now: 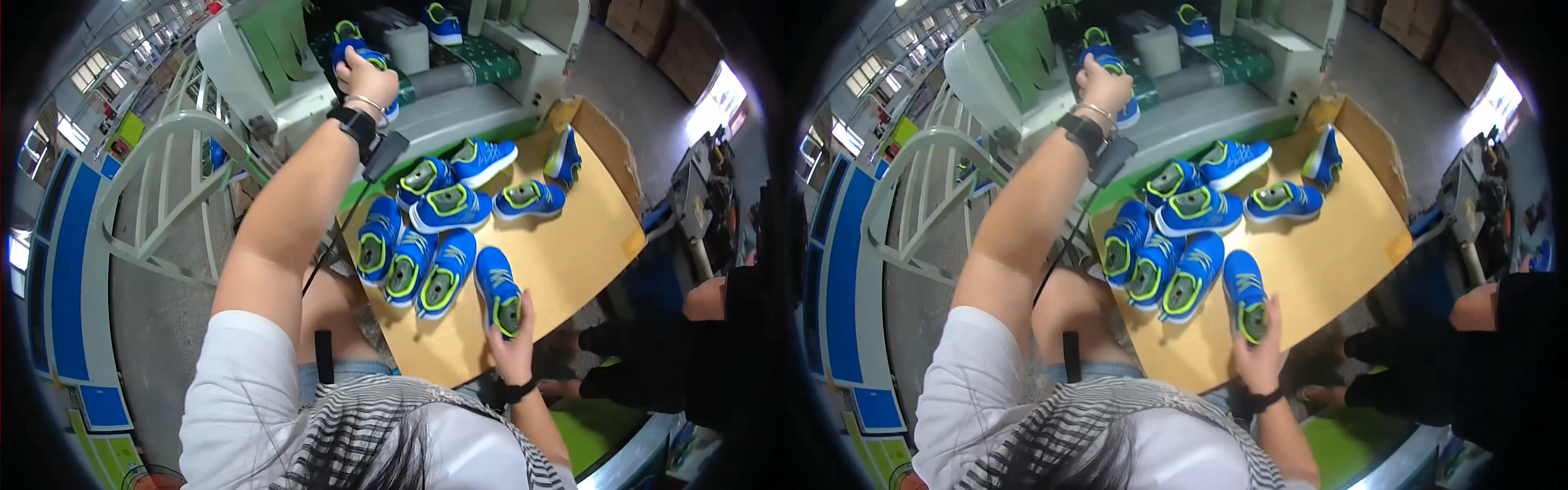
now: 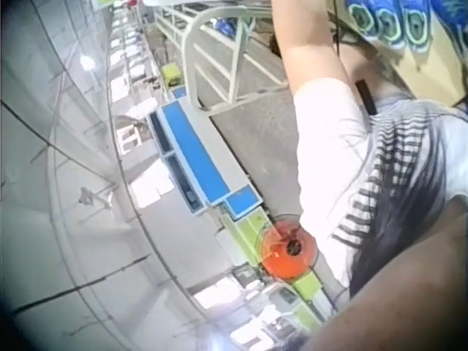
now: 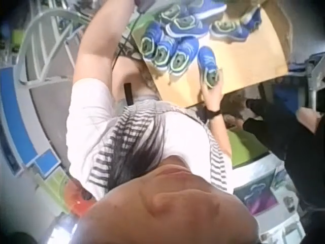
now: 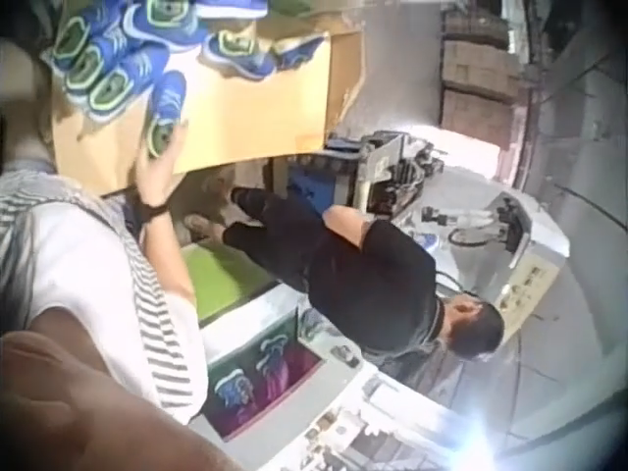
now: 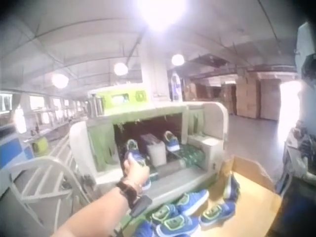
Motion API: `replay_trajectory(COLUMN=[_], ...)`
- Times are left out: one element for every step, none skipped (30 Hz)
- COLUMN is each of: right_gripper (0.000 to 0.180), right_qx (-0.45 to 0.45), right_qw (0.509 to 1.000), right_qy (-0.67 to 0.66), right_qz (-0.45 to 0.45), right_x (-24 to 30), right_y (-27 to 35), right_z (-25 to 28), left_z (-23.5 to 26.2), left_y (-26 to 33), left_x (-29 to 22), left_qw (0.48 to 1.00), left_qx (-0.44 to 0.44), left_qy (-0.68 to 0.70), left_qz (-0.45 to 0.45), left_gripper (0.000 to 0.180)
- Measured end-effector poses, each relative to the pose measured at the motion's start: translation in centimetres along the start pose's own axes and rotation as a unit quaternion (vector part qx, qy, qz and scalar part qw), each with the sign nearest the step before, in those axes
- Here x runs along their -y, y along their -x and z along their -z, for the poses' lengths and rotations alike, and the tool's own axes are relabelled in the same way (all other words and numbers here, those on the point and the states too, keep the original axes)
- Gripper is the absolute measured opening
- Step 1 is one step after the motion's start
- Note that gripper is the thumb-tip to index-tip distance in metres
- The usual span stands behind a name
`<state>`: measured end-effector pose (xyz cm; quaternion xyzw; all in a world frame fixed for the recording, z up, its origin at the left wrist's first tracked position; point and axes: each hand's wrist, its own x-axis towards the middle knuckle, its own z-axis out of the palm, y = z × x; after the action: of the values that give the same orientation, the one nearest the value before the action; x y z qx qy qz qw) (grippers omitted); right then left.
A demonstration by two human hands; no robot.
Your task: The recorder is picking up blue shoes from a conveyor belt and workstation table, pairing them, and organizing them for the next stage of manufacturing.
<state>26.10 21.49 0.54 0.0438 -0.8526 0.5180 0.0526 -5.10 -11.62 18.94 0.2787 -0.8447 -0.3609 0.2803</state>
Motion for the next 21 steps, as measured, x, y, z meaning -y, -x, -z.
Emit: replay_trajectory(right_gripper=[0.077, 0.077, 0.075, 0.074, 0.066, 0.062, 0.057, 0.057, 0.056, 0.055, 0.054, 0.053, 0.052, 0.052, 0.052, 0.053, 0.056, 0.059, 0.066, 0.071, 0.076], right_qx=[-0.021, -0.025, -0.019, -0.013, -0.056, -0.074, -0.092, -0.095, -0.097, -0.108, -0.117, -0.116, -0.128, -0.126, -0.157, -0.13, -0.164, -0.142, -0.129, -0.111, -0.089], right_qw=[0.995, 0.995, 0.996, 0.996, 0.997, 0.99, 0.978, 0.979, 0.98, 0.984, 0.985, 0.98, 0.97, 0.959, 0.943, 0.937, 0.933, 0.954, 0.961, 0.968, 0.974], right_qy=[-0.054, -0.05, -0.052, -0.053, -0.004, -0.074, -0.144, -0.147, -0.149, -0.135, -0.121, -0.128, -0.128, -0.146, -0.122, -0.14, -0.051, -0.028, 0.017, 0.054, 0.091], right_qz=[-0.08, -0.077, -0.072, -0.068, -0.057, -0.089, -0.12, -0.108, -0.095, -0.037, 0.023, 0.098, 0.164, 0.208, 0.265, 0.293, 0.317, 0.264, 0.244, 0.221, 0.189], right_x=[0.6, 0.2, -0.1, -0.3, 0.5, 0.8, 1.2, 3.0, 5.1, 7.0, 8.7, 10.5, 12.1, 15.0, 17.5, 18.5, 19.2, 19.3, 17.3, 14.8, 12.9], right_y=[0.0, 0.0, -0.2, -0.5, -1.2, -2.2, -3.4, -4.6, -6.7, -9.1, -11.9, -15.5, -19.1, -22.5, -25.7, -29.6, -32.8, -36.2, -40.3, -43.6, -45.4], right_z=[0.9, 1.6, 2.1, 2.5, 3.3, 4.4, 5.6, 6.5, 7.2, 7.4, 7.5, 6.6, 6.0, 5.3, 4.3, 3.3, 2.7, 2.0, 2.2, 0.9, -0.1], left_z=[-0.4, -0.3, 0.0, 0.3, 0.9, 0.9, 1.0, 1.3, 1.4, 1.4, 1.5, 1.1, 1.1, 1.2, 1.1, 1.5, 1.7, 2.1, 2.2, 2.8, 3.5], left_y=[0.0, -0.1, -0.2, -0.4, -0.5, -0.3, -0.3, -0.7, -1.1, -2.3, -4.2, -7.1, -7.0, -6.7, -6.0, -4.1, -1.5, 1.0, 4.4, 7.3, 10.0], left_x=[-0.3, -0.7, -1.0, -1.1, -1.3, -1.3, -1.4, -1.7, -2.0, -1.9, -1.6, 0.8, 1.0, 1.3, 1.4, 1.2, 0.7, 1.0, 0.6, 1.0, 1.9], left_qw=[1.0, 1.0, 0.999, 0.996, 0.991, 0.99, 0.989, 0.985, 0.98, 0.974, 0.967, 0.944, 0.949, 0.953, 0.954, 0.946, 0.929, 0.945, 0.948, 0.931, 0.911], left_qx=[-0.008, 0.015, 0.015, 0.059, 0.097, 0.115, 0.132, 0.157, 0.18, 0.198, 0.214, 0.231, 0.203, 0.168, 0.133, 0.082, 0.036, 0.025, 0.019, 0.063, 0.111], left_qy=[-0.016, 0.02, 0.026, 0.057, 0.088, 0.077, 0.057, 0.065, 0.072, 0.086, 0.099, 0.203, 0.218, 0.241, 0.263, 0.313, 0.365, 0.3, 0.239, 0.24, 0.24], left_qz=[-0.003, 0.011, 0.011, 0.019, 0.025, 0.037, 0.018, 0.028, 0.038, 0.069, 0.1, 0.117, 0.101, 0.075, 0.049, 0.001, -0.047, -0.126, -0.212, -0.267, -0.316], left_gripper=[0.093, 0.095, 0.095, 0.095, 0.096, 0.097, 0.094, 0.093, 0.093, 0.091, 0.089, 0.086, 0.078, 0.077, 0.077, 0.077, 0.078, 0.079, 0.08, 0.078, 0.077])
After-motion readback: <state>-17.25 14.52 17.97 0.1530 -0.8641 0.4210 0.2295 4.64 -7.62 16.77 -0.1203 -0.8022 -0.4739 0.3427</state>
